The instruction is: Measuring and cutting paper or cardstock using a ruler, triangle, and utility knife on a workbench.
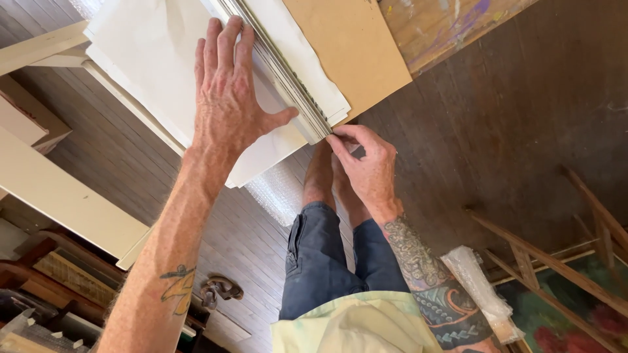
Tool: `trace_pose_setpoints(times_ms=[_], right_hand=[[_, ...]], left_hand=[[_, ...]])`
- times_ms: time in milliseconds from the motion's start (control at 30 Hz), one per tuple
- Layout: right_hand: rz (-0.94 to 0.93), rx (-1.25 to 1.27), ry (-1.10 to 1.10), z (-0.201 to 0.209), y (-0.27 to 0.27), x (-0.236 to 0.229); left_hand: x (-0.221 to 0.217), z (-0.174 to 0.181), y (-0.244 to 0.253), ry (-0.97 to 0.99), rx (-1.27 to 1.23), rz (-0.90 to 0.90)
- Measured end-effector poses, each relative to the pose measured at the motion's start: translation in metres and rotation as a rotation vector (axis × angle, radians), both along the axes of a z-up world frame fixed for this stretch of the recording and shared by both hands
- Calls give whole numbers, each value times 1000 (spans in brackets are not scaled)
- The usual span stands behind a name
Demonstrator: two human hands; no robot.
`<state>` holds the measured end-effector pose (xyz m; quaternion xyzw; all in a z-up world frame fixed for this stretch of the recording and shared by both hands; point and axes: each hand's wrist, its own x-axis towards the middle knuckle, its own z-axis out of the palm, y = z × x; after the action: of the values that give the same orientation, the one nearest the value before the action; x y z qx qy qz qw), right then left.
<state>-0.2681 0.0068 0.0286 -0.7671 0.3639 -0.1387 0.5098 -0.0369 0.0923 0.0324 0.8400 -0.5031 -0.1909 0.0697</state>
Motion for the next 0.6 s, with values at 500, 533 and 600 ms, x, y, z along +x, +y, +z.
trace_pose_setpoints(times_ms=[500,533,600], right_hand=[[65,86,22,14,5,-4],[92,-121,-44,27,4,6],[138,-323,-99,41,0,26]], left_hand=[[5,-12,-5,-58,-21,3],[2,-10,-2,-61,-30,11],[-5,-10,4,-48,-35,33]])
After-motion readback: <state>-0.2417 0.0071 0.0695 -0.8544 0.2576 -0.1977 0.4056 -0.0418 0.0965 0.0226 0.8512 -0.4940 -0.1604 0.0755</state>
